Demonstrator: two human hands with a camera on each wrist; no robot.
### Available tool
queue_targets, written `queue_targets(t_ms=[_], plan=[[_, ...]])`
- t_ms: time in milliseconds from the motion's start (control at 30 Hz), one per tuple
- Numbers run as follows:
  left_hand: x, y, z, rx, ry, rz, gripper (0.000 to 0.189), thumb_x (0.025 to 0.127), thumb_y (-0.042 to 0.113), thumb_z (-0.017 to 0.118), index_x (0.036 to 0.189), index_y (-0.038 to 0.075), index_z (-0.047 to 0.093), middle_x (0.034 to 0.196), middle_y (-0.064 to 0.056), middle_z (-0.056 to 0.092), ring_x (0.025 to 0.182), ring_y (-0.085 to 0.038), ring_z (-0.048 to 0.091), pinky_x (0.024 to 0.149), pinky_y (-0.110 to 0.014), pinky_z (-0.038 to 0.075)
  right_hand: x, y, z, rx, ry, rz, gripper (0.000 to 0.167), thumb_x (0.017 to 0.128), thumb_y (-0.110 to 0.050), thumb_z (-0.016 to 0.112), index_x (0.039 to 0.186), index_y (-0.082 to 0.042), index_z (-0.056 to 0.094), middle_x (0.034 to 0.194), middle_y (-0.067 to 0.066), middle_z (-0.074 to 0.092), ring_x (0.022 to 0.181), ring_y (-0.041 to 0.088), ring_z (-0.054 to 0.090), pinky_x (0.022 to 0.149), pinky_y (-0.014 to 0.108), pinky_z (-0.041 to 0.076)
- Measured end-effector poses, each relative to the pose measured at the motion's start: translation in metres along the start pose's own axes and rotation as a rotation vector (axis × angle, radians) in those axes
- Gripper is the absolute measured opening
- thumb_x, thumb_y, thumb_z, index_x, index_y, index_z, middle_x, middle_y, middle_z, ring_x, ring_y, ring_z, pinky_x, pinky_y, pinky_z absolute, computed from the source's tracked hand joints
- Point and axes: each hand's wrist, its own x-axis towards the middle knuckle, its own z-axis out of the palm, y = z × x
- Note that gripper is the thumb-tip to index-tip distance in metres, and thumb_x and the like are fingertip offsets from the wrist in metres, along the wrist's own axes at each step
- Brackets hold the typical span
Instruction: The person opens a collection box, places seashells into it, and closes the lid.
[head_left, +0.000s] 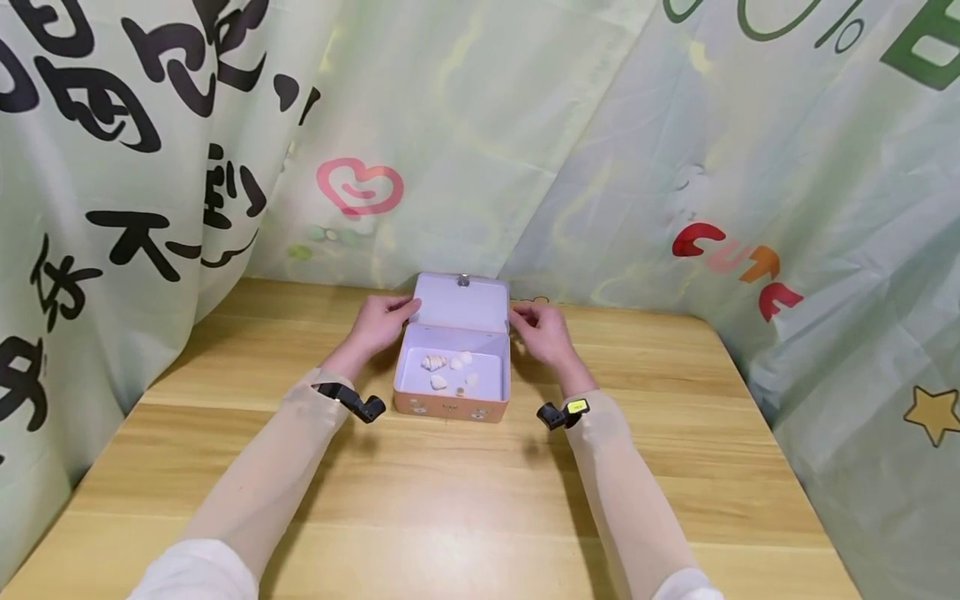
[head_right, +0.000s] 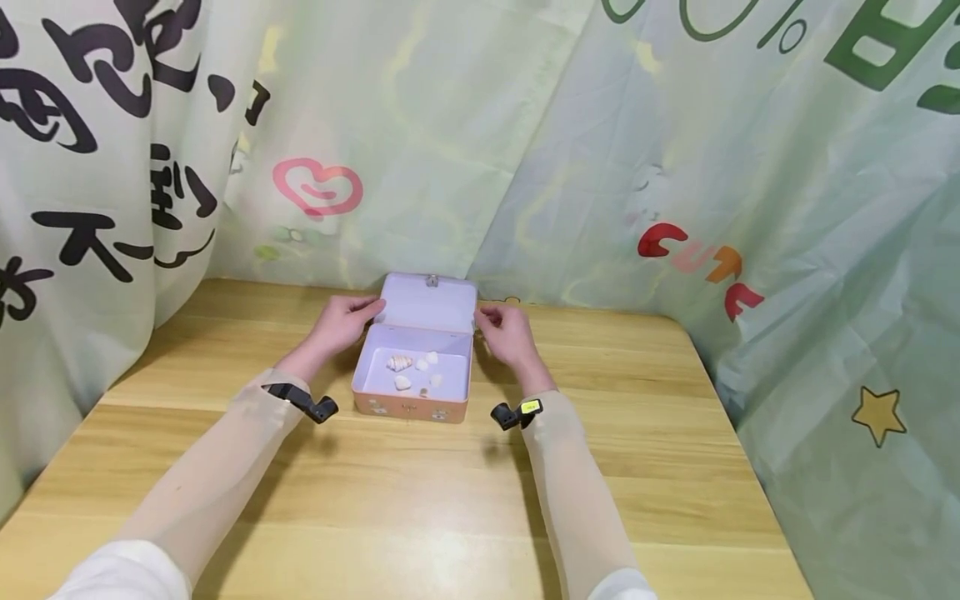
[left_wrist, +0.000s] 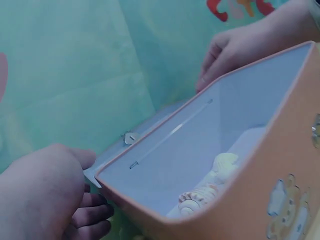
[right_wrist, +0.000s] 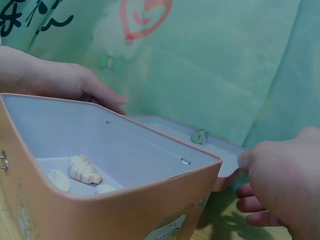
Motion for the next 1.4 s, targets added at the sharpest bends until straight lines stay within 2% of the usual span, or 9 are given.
queue_targets(t_ms=[200,367,567,767,1100,1400], plan=[[0.003,-0.001,0.001,-0.021,-0.001,-0.033,0.047,0.109,0.035,0.063,0.138,-0.001,0.068,0.140,-0.020,0.065,0.136,-0.035,0.056,0.113,-0.047,0.044,0.002,0.006,0.004,0.031,-0.051,0.084,0.034,0.110,-0.023,0.060,0.119,0.006,0.075,0.094,0.017,0.074,0.079,0.023,0.066,0.071,0.030,0.054],[0.006,0.000,0.000,-0.033,0.002,-0.019,0.045,0.109,0.030,0.062,0.140,-0.003,0.065,0.142,-0.022,0.063,0.136,-0.035,0.056,0.113,-0.046,0.045,0.002,0.002,0.003,0.048,-0.065,0.102,0.036,0.111,-0.025,0.059,0.120,0.006,0.074,0.093,0.016,0.074,0.081,0.023,0.066,0.073,0.030,0.054],[0.004,0.009,-0.004,-0.103,0.011,-0.007,0.044,0.109,0.025,0.064,0.140,-0.006,0.064,0.140,-0.024,0.064,0.131,-0.034,0.061,0.108,-0.043,0.050,0.002,-0.005,0.000,0.087,-0.057,0.062,0.030,0.109,-0.018,0.060,0.120,0.007,0.074,0.100,0.020,0.074,0.088,0.030,0.069,0.076,0.031,0.056],[-0.001,0.016,-0.006,-0.166,0.007,-0.016,0.046,0.106,0.025,0.068,0.141,-0.004,0.064,0.141,-0.023,0.064,0.127,-0.031,0.064,0.102,-0.040,0.054,0.001,-0.012,-0.005,0.106,-0.037,0.031,0.031,0.108,-0.014,0.063,0.128,0.009,0.070,0.108,0.023,0.075,0.094,0.036,0.070,0.080,0.033,0.058],[-0.010,0.021,-0.012,-0.130,0.024,0.023,0.051,0.105,0.030,0.070,0.143,-0.003,0.063,0.141,-0.020,0.064,0.129,-0.030,0.062,0.106,-0.041,0.051,-0.003,-0.018,-0.011,0.124,-0.013,-0.006,0.031,0.105,-0.012,0.067,0.126,0.010,0.071,0.109,0.023,0.075,0.094,0.031,0.071,0.080,0.031,0.058],[-0.017,0.027,-0.015,-0.103,0.022,0.051,0.051,0.104,0.032,0.071,0.142,-0.001,0.064,0.141,-0.020,0.064,0.132,-0.031,0.060,0.109,-0.042,0.049,-0.009,-0.022,-0.017,0.106,0.008,-0.026,0.027,0.103,-0.014,0.071,0.123,0.004,0.076,0.112,0.018,0.077,0.096,0.029,0.071,0.081,0.033,0.056]])
